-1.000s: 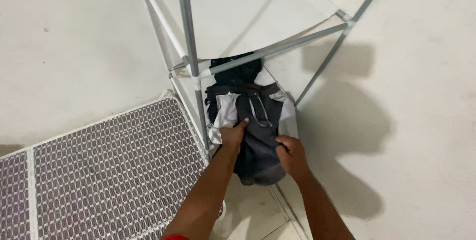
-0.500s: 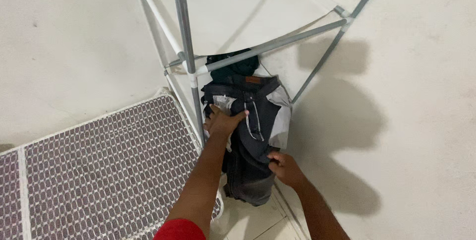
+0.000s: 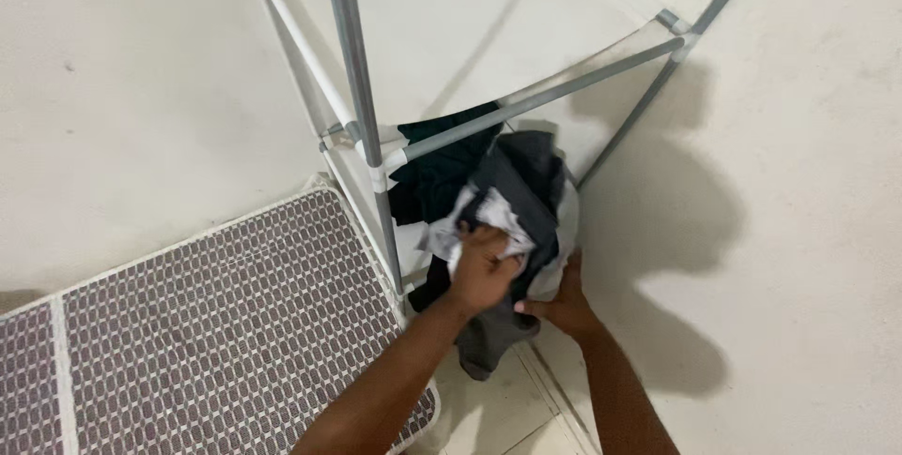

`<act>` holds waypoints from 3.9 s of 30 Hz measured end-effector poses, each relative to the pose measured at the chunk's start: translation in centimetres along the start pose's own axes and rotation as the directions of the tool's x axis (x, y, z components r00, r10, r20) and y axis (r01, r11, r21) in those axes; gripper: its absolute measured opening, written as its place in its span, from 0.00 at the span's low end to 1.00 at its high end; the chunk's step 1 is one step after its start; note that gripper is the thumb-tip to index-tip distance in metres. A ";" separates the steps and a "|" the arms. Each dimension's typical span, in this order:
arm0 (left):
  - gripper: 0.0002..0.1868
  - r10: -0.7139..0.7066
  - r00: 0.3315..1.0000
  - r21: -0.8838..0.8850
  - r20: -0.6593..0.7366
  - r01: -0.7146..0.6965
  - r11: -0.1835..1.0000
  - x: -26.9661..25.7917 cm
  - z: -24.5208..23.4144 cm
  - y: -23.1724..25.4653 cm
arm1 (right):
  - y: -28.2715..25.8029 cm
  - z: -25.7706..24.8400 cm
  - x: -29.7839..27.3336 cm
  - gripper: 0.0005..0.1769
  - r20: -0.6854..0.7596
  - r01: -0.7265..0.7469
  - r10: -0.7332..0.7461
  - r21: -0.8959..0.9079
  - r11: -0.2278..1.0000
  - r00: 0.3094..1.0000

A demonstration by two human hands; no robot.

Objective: The person organizes clothes by taking items from a shelf and placing them onto a table one at a time.

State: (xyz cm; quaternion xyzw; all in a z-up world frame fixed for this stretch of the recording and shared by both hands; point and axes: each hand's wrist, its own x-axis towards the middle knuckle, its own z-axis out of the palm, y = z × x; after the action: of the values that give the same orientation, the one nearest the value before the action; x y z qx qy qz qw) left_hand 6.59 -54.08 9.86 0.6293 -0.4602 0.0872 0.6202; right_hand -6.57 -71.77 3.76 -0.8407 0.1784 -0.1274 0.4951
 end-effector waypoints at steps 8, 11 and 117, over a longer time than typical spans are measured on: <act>0.14 -0.003 0.914 -0.452 0.406 0.204 0.868 1.2 3.6 5.4 | 7.4 2.1 1.0 0.26 0.074 0.229 -0.220 -0.468 0.854 0.973; 0.04 -0.056 0.901 -0.413 0.430 0.251 0.875 3.1 3.0 8.9 | 2.8 0.0 -0.8 0.22 -0.083 -0.079 0.098 0.199 0.977 0.992; 0.46 -0.687 0.119 0.257 -0.717 0.961 -0.101 -48.3 -92.1 22.0 | -63.0 93.1 -15.4 0.63 0.488 0.777 -0.672 -0.018 0.630 0.556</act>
State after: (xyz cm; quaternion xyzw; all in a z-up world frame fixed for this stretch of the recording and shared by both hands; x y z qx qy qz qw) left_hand 6.79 52.16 12.26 0.9187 0.2501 -0.0516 0.3014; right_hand 26.85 36.20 14.02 -0.8952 -0.2883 -0.1073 0.3225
